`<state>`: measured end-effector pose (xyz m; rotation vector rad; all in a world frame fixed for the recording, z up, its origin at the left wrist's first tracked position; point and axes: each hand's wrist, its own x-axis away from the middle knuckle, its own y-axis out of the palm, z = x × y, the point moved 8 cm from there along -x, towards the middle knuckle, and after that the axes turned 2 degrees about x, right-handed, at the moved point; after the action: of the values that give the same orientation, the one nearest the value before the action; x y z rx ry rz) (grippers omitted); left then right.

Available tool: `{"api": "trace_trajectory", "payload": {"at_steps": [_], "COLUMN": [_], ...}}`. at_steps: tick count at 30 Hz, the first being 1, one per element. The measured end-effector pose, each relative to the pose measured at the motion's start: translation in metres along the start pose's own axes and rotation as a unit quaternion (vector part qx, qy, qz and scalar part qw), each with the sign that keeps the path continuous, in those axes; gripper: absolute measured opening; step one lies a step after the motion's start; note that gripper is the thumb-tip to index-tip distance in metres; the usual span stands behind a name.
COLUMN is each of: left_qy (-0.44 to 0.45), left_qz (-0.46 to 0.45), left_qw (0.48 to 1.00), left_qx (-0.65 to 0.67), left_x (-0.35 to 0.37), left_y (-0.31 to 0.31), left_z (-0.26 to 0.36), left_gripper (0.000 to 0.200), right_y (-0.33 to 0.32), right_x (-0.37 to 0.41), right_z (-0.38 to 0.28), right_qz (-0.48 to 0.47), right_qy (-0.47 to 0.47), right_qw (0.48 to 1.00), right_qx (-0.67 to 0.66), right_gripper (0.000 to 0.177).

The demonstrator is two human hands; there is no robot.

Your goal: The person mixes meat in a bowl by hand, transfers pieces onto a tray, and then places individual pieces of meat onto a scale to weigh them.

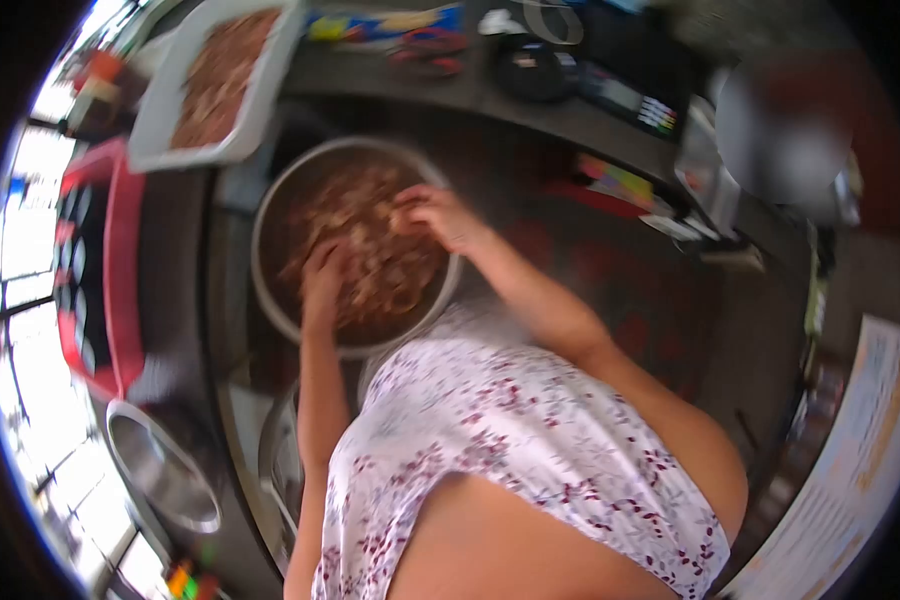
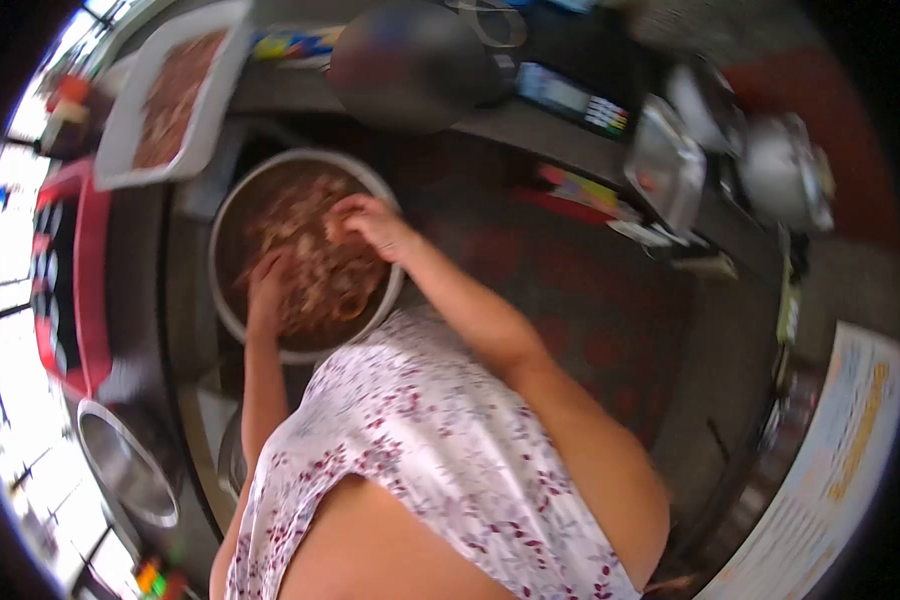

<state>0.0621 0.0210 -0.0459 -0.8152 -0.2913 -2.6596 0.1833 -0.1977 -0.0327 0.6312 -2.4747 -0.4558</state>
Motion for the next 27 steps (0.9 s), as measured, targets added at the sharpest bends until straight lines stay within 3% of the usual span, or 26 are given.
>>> {"api": "trace_trajectory", "payload": {"at_steps": [1, 2, 3, 4, 5, 6, 8, 11, 13, 16, 18, 19, 21, 22, 24, 25, 26, 27], "left_qy": [-0.003, -0.029, 0.009, -0.004, -0.010, -0.021, -0.025, -0.034, -0.037, -0.037, -0.036, -0.037, -0.014, 0.010, 0.025, 0.039, 0.068, 0.090], "left_qz": [-0.042, -0.044, -0.028, -0.003, 0.002, -0.017, -0.019, 0.002, 0.008, 0.005, 0.011, 0.017, -0.018, -0.051, -0.036, -0.018, -0.017, -0.009], "left_qw": [0.999, 0.998, 1.000, 1.000, 1.000, 0.999, 0.999, 0.999, 0.999, 0.999, 0.999, 0.998, 0.999, 0.999, 0.998, 0.997, 0.989, 0.977], "left_qx": [0.002, 0.029, 0.002, -0.019, -0.018, 0.019, 0.012, 0.022, -0.007, -0.038, -0.038, -0.041, -0.024, -0.004, -0.034, -0.067, -0.131, -0.193], "left_x": [-0.018, -0.028, -0.030, -0.029, -0.028, -0.036, -0.027, -0.027, -0.030, -0.024, -0.023, -0.022, -0.032, -0.032, -0.027, -0.022, -0.024, -0.031], "left_y": [0.024, 0.007, 0.037, -0.016, -0.020, 0.009, 0.007, -0.006, -0.014, -0.012, -0.002, -0.001, -0.005, 0.000, 0.004, 0.002, -0.005, -0.015], "left_z": [-0.002, -0.019, 0.011, 0.003, -0.003, -0.030, -0.024, -0.026, -0.029, -0.022, -0.019, -0.019, -0.030, -0.027, -0.024, -0.017, -0.018, -0.021], "left_gripper": [0.026, 0.024, 0.023, 0.023, 0.022, 0.022, 0.021, 0.020, 0.021, 0.023, 0.023, 0.024, 0.024, 0.025, 0.023, 0.021, 0.019, 0.017], "right_y": [-0.006, -0.007, -0.049, -0.048, -0.073, -0.116, -0.183, -0.274, -0.338, -0.380, -0.398, -0.417, -0.461, -0.463, -0.442, -0.404, -0.365, -0.309], "right_x": [0.006, 0.013, 0.026, 0.036, 0.055, 0.095, 0.151, 0.237, 0.272, 0.287, 0.285, 0.287, 0.298, 0.302, 0.304, 0.301, 0.291, 0.275], "right_z": [-0.002, -0.009, -0.062, -0.065, -0.087, -0.135, -0.186, -0.234, -0.245, -0.262, -0.270, -0.272, -0.266, -0.271, -0.292, -0.301, -0.301, -0.296], "right_qz": [0.030, 0.019, 0.016, 0.027, 0.050, 0.157, 0.312, 0.516, 0.577, 0.596, 0.561, 0.561, 0.651, 0.648, 0.671, 0.683, 0.658, 0.647], "right_qy": [0.003, -0.011, -0.058, -0.101, -0.148, -0.200, -0.282, -0.344, -0.299, -0.251, -0.224, -0.223, -0.008, -0.009, -0.035, -0.052, -0.126, -0.155], "right_qw": [0.998, 0.990, 0.988, 0.975, 0.964, 0.962, 0.906, 0.759, 0.721, 0.723, 0.774, 0.774, 0.638, 0.640, 0.497, 0.490, 0.528, 0.618], "right_qx": [-0.053, -0.138, -0.144, -0.196, -0.213, -0.097, 0.050, 0.196, 0.243, 0.244, 0.189, 0.189, 0.411, 0.413, 0.549, 0.539, 0.523, 0.420], "right_gripper": [0.030, 0.028, 0.028, 0.028, 0.028, 0.026, 0.024, 0.022, 0.025, 0.030, 0.041, 0.041, 0.036, 0.036, 0.037, 0.033, 0.027, 0.020]}}
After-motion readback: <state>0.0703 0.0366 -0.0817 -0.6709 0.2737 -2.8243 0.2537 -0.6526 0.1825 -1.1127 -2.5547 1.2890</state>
